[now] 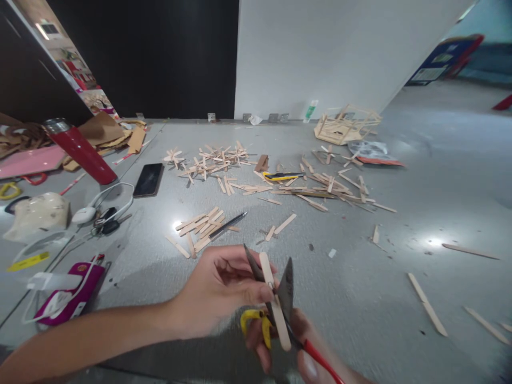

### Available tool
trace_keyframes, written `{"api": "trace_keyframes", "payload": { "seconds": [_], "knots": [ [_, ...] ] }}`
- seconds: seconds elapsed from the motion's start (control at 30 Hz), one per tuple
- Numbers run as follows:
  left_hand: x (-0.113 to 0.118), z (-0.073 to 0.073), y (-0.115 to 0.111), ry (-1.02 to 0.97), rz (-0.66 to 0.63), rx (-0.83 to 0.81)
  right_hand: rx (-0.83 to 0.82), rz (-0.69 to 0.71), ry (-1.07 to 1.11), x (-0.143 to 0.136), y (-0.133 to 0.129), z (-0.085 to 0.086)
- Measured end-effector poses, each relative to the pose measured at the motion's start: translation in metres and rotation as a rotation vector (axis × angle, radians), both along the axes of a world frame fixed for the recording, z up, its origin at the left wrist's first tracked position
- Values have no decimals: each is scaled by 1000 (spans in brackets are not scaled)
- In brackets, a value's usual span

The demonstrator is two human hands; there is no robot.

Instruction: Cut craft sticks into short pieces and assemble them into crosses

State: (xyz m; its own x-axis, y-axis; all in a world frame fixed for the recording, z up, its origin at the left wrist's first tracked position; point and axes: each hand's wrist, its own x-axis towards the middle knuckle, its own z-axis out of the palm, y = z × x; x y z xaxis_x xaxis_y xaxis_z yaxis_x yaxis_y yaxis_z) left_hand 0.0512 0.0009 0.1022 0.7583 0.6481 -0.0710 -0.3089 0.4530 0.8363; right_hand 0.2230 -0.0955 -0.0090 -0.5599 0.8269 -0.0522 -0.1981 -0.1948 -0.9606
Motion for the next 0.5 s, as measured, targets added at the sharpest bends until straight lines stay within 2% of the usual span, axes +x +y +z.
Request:
{"api": "trace_keyframes", "payload": {
  "seconds": [0.3, 0.5],
  "knots": [
    [-1, -3, 0, 1, 38, -100, 10, -76, 71, -1, -5, 8],
    [0, 4, 0, 42, 46, 4, -21, -124, 31, -2, -7, 12]
  ]
}}
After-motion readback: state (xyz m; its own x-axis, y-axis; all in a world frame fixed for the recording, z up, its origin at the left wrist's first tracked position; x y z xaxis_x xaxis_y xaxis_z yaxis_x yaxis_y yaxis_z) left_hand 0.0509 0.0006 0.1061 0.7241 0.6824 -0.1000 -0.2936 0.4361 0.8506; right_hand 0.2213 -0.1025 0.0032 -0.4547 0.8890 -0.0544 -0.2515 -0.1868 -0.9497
